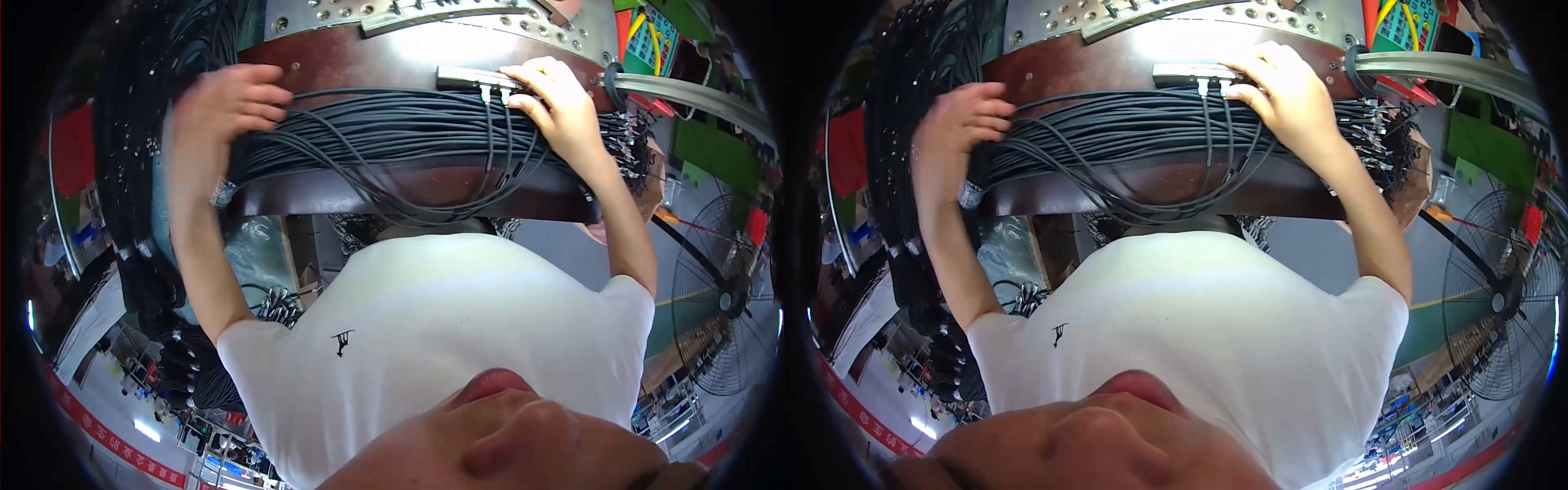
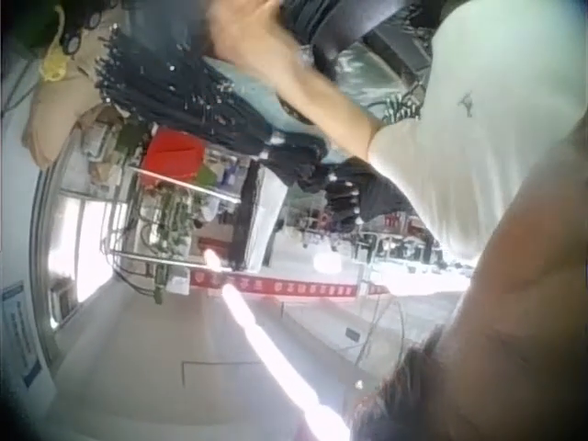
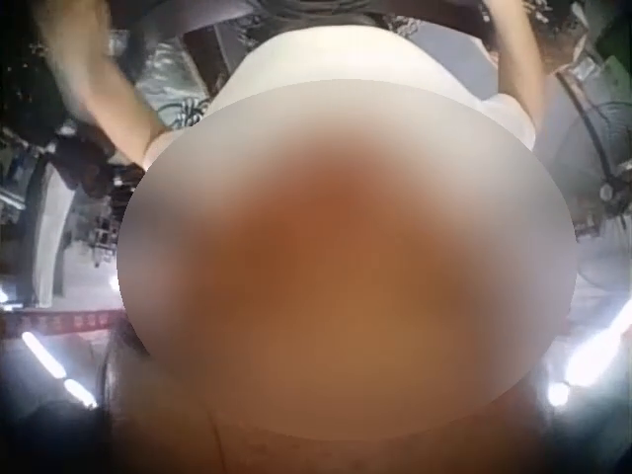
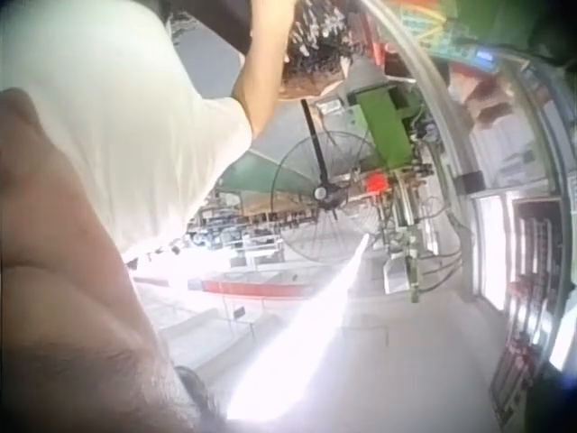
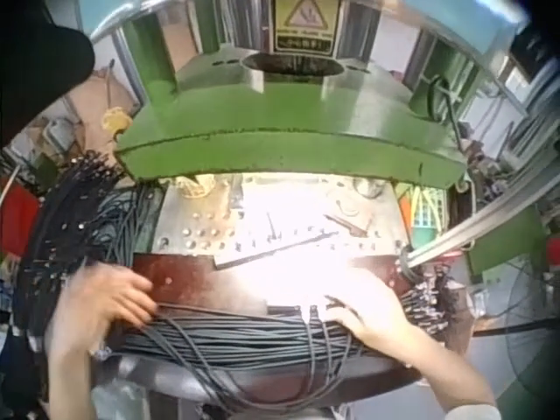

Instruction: Plugging individual black wires from a bundle into a connector strip or testing jig on a workbench.

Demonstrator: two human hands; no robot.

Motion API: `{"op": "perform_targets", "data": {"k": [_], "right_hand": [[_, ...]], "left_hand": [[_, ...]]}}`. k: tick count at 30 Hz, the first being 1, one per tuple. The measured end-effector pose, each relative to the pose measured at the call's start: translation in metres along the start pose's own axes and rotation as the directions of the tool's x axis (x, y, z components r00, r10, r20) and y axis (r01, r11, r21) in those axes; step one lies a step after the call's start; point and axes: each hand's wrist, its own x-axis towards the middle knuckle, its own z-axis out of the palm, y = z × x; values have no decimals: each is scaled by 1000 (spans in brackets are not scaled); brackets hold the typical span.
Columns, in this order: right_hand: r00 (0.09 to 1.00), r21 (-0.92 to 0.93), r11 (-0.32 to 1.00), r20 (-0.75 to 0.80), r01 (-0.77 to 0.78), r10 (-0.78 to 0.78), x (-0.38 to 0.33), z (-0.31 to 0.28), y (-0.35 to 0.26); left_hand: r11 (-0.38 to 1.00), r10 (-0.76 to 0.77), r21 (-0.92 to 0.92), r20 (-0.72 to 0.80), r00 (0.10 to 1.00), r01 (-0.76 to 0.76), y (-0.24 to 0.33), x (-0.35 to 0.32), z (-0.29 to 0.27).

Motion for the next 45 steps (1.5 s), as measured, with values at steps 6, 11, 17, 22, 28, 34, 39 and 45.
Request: {"op": "perform_targets", "data": {"k": [6,11,17,22,28,34,39,45], "right_hand": [[985,143,985,-157,91,-68,27,-9,-3],[976,526,851,-189,12,103,124,-11,15],[961,284,958,-269,21,58,135,1,44],[946,7,1000,-323,30,-26,140,9,62],[932,-347,938,-341,-1,-125,142,14,76],[940,-245,908,-61,-340,335,153,-17,11],[958,808,566,-4,-166,288,143,-18,38],[925,-149,953,-320,-265,207,147,13,66]], "left_hand": [[945,58,-323,299,953,44,7,28,179],[733,-66,-550,527,847,399,44,63,160],[852,420,-432,228,878,-296,55,154,117],[935,336,-189,215,917,-299,43,170,101],[586,599,634,81,797,-505,47,179,82],[520,539,745,92,837,-417,11,222,76],[587,599,544,207,773,-600,-3,234,79],[581,583,625,129,802,-522,-8,236,64]]}}
